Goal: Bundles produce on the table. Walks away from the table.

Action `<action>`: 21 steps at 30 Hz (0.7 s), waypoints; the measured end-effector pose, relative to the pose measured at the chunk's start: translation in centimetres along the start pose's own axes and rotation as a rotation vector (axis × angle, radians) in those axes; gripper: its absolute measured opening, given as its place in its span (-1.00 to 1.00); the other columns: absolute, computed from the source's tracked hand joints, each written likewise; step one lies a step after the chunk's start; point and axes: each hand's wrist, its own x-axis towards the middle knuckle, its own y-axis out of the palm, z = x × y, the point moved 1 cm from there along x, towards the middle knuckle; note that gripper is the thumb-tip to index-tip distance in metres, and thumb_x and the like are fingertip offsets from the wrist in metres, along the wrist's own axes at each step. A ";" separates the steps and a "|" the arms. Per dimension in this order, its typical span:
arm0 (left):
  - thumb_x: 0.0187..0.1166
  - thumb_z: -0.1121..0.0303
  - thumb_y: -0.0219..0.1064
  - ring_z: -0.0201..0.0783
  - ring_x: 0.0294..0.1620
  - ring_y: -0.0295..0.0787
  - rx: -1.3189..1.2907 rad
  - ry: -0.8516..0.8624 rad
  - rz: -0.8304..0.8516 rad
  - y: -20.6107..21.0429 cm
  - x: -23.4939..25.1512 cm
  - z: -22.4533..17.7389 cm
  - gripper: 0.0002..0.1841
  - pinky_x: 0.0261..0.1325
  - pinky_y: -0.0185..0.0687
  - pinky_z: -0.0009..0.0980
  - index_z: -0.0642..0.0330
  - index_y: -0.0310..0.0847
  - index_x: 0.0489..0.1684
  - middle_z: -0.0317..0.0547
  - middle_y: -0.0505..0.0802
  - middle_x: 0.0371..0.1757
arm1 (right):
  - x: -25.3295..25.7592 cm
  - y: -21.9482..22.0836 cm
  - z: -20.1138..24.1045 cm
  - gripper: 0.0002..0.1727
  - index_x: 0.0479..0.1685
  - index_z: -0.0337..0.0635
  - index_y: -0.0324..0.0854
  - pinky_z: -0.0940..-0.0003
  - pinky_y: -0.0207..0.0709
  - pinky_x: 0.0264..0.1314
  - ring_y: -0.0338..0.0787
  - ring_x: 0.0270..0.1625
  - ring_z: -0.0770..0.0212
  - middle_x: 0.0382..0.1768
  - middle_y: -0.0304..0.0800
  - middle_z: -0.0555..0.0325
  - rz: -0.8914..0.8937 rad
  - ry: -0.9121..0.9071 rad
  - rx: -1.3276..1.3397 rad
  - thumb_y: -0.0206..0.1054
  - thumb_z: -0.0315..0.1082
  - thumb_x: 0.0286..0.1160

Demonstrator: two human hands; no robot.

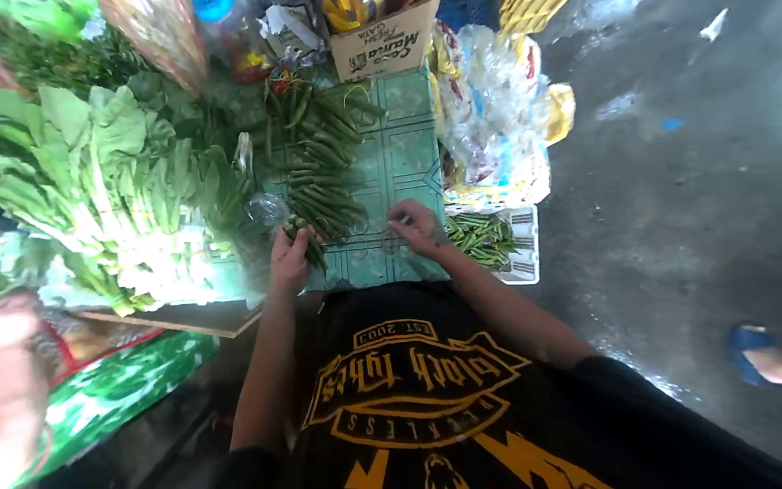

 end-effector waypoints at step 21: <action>0.55 0.47 0.38 -0.10 -0.04 0.84 1.072 0.123 0.579 10.5 -2.0 -1.8 -0.56 0.08 0.81 -0.03 0.28 0.41 0.38 0.03 0.81 -0.02 | 0.3 -4.9 11.8 0.28 0.74 -0.06 0.09 -0.10 0.77 0.05 0.90 -0.03 0.07 -0.01 0.87 0.10 0.463 -0.285 -0.328 0.75 0.07 -0.19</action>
